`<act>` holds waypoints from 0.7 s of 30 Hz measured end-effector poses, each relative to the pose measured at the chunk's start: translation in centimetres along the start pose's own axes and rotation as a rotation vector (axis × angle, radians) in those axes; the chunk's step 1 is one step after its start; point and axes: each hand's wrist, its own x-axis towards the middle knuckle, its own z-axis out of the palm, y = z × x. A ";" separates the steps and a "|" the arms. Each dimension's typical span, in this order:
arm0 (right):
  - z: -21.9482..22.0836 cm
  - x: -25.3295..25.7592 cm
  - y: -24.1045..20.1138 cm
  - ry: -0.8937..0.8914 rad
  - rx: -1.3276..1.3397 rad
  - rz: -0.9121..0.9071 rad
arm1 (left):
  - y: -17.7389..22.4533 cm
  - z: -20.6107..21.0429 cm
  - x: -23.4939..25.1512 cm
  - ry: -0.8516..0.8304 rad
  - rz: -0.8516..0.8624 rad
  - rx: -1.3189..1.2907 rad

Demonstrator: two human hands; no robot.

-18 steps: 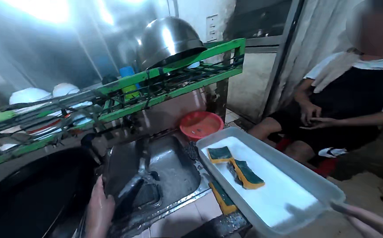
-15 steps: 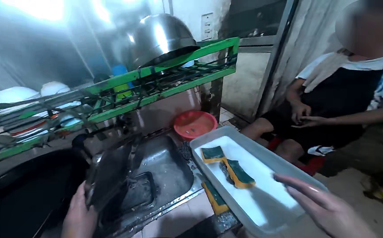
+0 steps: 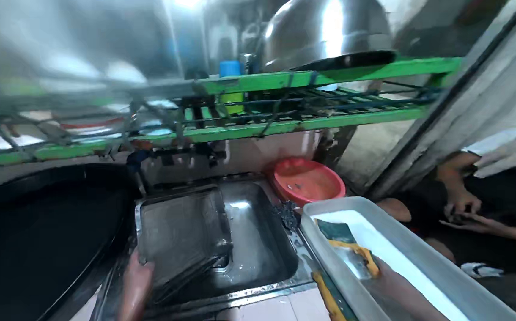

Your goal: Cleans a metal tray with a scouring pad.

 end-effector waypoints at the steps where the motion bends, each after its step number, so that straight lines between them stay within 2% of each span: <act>1: -0.5 -0.7 -0.1 0.034 0.038 0.020 | -0.8 0.4 1.0 -0.052 -0.071 -0.029; 4: -1.2 -2.5 0.0 0.235 0.355 0.072 | -2.5 1.8 3.8 -0.194 -0.240 -0.063; 6: -2.0 -3.9 -0.5 0.346 0.603 0.035 | -4.5 3.5 5.5 -0.252 -0.251 -0.139; 8: -3.5 -5.5 -2.6 0.378 0.749 -0.071 | -7.1 5.7 7.4 -0.327 -0.237 -0.187; 11: -4.9 -8.4 -9.3 0.299 0.721 -0.169 | -10.3 8.9 8.8 -0.392 -0.251 -0.209; 13: -3.8 -9.9 -15.3 0.206 0.604 -0.182 | -8.8 10.1 7.9 -0.409 -0.368 -0.254; 17: 3.6 -7.0 -23.0 -0.087 0.527 -0.256 | -6.6 11.8 6.4 -0.447 -0.433 -0.336; 21: 12.5 -0.3 -25.5 -0.317 0.460 -0.171 | -5.6 13.0 4.8 -0.505 -0.441 -0.425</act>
